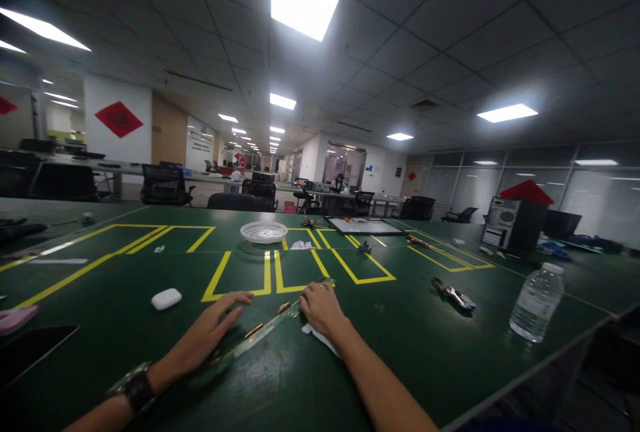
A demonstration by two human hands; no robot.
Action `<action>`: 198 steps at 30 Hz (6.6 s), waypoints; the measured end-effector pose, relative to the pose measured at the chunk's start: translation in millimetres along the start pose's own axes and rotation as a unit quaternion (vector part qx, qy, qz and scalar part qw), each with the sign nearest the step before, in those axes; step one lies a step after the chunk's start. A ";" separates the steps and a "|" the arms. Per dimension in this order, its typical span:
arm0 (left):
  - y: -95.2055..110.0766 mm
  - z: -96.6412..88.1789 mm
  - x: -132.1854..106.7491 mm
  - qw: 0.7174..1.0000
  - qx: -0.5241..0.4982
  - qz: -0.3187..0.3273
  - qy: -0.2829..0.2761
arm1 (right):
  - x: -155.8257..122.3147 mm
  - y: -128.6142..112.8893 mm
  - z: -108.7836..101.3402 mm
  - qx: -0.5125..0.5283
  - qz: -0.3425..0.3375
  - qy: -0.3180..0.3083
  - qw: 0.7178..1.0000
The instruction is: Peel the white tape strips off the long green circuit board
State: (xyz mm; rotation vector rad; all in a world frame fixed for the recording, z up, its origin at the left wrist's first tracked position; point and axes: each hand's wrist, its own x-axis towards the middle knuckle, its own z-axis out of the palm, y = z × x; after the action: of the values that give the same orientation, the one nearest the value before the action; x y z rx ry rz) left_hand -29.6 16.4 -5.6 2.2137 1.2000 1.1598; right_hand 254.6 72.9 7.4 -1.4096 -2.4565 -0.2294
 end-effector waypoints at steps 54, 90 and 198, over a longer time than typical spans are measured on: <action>28.9 5.9 -9.6 0.962 0.197 0.146 -0.117 | -17.8 17.3 -45.7 0.188 -0.028 -0.142 0.971; 42.0 8.1 -11.9 0.956 0.156 0.126 -0.216 | -23.4 7.7 -61.5 0.202 -0.096 -0.205 0.953; 18.7 -2.4 -7.6 0.955 0.244 0.118 -0.119 | -11.0 55.0 -10.1 0.023 0.220 -0.035 0.975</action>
State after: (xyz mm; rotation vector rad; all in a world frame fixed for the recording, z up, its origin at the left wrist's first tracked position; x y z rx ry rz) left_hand -24.1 -0.6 4.1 2.8322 1.2431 0.6877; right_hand 309.0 88.9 12.7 -1.9170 -2.1102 -0.0248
